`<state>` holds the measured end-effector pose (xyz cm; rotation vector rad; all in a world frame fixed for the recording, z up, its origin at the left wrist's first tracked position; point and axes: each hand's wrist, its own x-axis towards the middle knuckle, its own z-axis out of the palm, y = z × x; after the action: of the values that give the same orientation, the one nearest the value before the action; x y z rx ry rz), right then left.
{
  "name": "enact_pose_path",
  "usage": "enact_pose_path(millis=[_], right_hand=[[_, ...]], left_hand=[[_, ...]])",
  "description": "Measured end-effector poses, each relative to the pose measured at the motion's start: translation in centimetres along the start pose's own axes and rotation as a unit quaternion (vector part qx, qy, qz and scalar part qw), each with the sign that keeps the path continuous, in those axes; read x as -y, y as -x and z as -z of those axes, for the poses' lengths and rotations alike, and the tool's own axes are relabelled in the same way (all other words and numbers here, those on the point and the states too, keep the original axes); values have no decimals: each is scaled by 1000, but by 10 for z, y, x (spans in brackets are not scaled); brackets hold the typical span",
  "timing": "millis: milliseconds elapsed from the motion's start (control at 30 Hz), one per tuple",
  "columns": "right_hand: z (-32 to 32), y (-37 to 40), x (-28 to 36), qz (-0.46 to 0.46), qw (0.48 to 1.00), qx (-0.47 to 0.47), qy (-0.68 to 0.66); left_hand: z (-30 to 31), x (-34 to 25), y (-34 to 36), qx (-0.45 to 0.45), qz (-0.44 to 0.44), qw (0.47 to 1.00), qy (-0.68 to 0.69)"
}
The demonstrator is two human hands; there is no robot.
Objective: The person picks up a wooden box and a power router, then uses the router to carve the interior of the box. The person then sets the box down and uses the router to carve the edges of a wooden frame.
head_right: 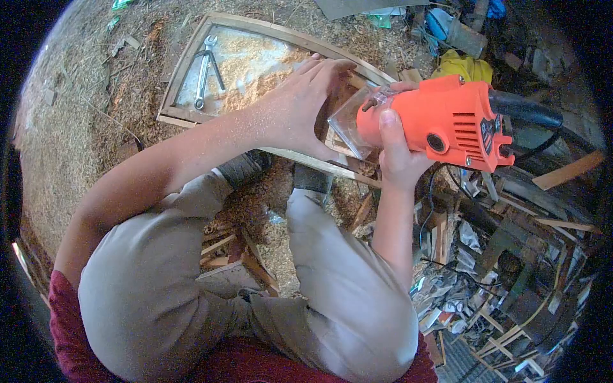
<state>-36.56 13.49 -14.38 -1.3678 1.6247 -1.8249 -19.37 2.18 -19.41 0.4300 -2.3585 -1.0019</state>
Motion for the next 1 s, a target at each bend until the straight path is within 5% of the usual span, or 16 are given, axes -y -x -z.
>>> enact_pose_path(millis=[1000], right_hand=[[-10,-4,4,-1,1000,-17,-9]], left_hand=[[-6,0,2,-40,-4,999,-36]])
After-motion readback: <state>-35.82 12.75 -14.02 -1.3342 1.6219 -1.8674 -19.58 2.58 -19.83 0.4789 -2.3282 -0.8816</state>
